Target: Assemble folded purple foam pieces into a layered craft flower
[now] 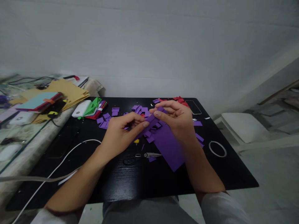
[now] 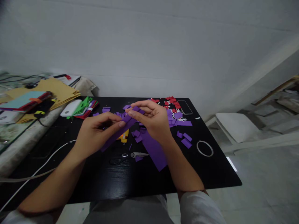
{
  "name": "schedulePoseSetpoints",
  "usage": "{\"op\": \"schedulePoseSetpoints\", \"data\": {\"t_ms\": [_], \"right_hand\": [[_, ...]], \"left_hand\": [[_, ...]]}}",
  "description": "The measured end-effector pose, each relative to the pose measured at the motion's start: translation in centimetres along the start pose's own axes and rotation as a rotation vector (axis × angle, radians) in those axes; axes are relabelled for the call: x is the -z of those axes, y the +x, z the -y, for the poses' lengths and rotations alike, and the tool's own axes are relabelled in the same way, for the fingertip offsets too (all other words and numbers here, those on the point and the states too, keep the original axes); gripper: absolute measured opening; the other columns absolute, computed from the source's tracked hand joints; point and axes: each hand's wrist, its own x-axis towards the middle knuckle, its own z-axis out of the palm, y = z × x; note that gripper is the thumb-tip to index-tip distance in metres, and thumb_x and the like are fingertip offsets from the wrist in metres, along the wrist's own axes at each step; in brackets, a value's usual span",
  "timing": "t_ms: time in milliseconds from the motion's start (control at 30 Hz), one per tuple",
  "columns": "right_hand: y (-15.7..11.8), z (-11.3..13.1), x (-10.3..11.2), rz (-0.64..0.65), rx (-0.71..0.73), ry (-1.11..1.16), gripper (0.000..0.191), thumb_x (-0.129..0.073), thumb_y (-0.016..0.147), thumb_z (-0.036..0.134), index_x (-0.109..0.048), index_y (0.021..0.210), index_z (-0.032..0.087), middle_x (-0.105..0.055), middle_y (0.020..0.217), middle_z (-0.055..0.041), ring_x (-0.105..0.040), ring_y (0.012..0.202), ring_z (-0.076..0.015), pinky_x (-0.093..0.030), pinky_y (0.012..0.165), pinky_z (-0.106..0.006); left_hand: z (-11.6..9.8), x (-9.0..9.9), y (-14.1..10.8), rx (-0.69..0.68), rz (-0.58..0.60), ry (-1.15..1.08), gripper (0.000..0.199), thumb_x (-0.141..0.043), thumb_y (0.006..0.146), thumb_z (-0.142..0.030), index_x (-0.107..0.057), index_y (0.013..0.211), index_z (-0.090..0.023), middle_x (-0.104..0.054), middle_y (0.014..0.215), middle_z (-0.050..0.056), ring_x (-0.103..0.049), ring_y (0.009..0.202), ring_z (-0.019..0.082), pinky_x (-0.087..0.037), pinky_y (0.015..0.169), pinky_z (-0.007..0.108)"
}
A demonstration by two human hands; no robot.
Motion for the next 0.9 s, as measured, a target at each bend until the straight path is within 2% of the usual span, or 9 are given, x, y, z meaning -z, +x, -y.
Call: {"op": "schedulePoseSetpoints", "data": {"t_ms": [167, 267, 333, 533, 733, 900], "right_hand": [[-0.1, 0.2, -0.1, 0.002, -0.026, 0.037, 0.025, -0.087, 0.084, 0.031, -0.074, 0.103, 0.023, -0.083, 0.103, -0.0032, -0.081, 0.101, -0.021, -0.068, 0.095, -0.039], [-0.1, 0.0, -0.3, -0.02, -0.019, 0.063, 0.024, -0.085, 0.085, 0.029, -0.073, 0.105, 0.023, -0.083, 0.103, -0.0026, -0.08, 0.102, -0.0199, -0.067, 0.096, -0.037], [-0.1, -0.3, -0.4, -0.057, -0.002, 0.052, 0.023, -0.085, 0.085, 0.028, -0.074, 0.105, 0.024, -0.082, 0.102, -0.0019, -0.079, 0.102, -0.0188, -0.067, 0.096, -0.035], [-0.1, -0.9, -0.6, -0.13, 0.031, 0.016, 0.026, -0.087, 0.083, 0.032, -0.075, 0.105, 0.024, -0.078, 0.102, -0.0018, -0.077, 0.1, -0.0184, -0.066, 0.095, -0.036], [-0.1, -1.0, -0.9, -0.199, 0.062, 0.076, 0.028, -0.091, 0.077, 0.029, -0.074, 0.098, 0.023, -0.079, 0.092, -0.0001, -0.078, 0.087, -0.0158, -0.068, 0.082, -0.029], [-0.1, -0.9, -1.0, -0.227, 0.079, 0.089, 0.028, -0.093, 0.073, 0.027, -0.074, 0.093, 0.023, -0.079, 0.087, 0.0009, -0.078, 0.083, -0.0157, -0.068, 0.078, -0.028]], "left_hand": [[0.2, -0.1, -0.2, -0.107, -0.059, 0.034, 0.025, -0.078, 0.093, -0.028, -0.078, 0.118, -0.024, -0.082, 0.092, 0.001, -0.074, 0.074, 0.012, -0.06, 0.068, 0.022], [0.3, -0.1, -0.3, -0.215, -0.094, 0.13, 0.024, -0.077, 0.094, -0.024, -0.08, 0.118, -0.026, -0.084, 0.108, 0.003, -0.078, 0.088, 0.014, -0.062, 0.081, 0.025], [0.3, -0.1, -0.4, -0.267, -0.118, 0.163, 0.024, -0.076, 0.094, -0.023, -0.081, 0.118, -0.028, -0.084, 0.11, 0.003, -0.078, 0.092, 0.015, -0.062, 0.085, 0.027], [0.3, -0.2, -0.4, -0.289, -0.125, 0.186, 0.028, -0.072, 0.097, -0.021, -0.079, 0.124, -0.027, -0.084, 0.112, 0.003, -0.078, 0.09, 0.015, -0.062, 0.083, 0.026], [0.3, -0.4, -0.4, -0.337, -0.126, 0.166, 0.031, -0.071, 0.096, -0.015, -0.079, 0.124, -0.027, -0.084, 0.11, 0.002, -0.077, 0.09, 0.013, -0.06, 0.083, 0.024], [0.5, -0.5, -0.4, -0.363, -0.127, 0.135, 0.037, -0.072, 0.095, -0.012, -0.078, 0.127, -0.029, -0.084, 0.112, 0.002, -0.078, 0.091, 0.014, -0.061, 0.082, 0.025]]}}
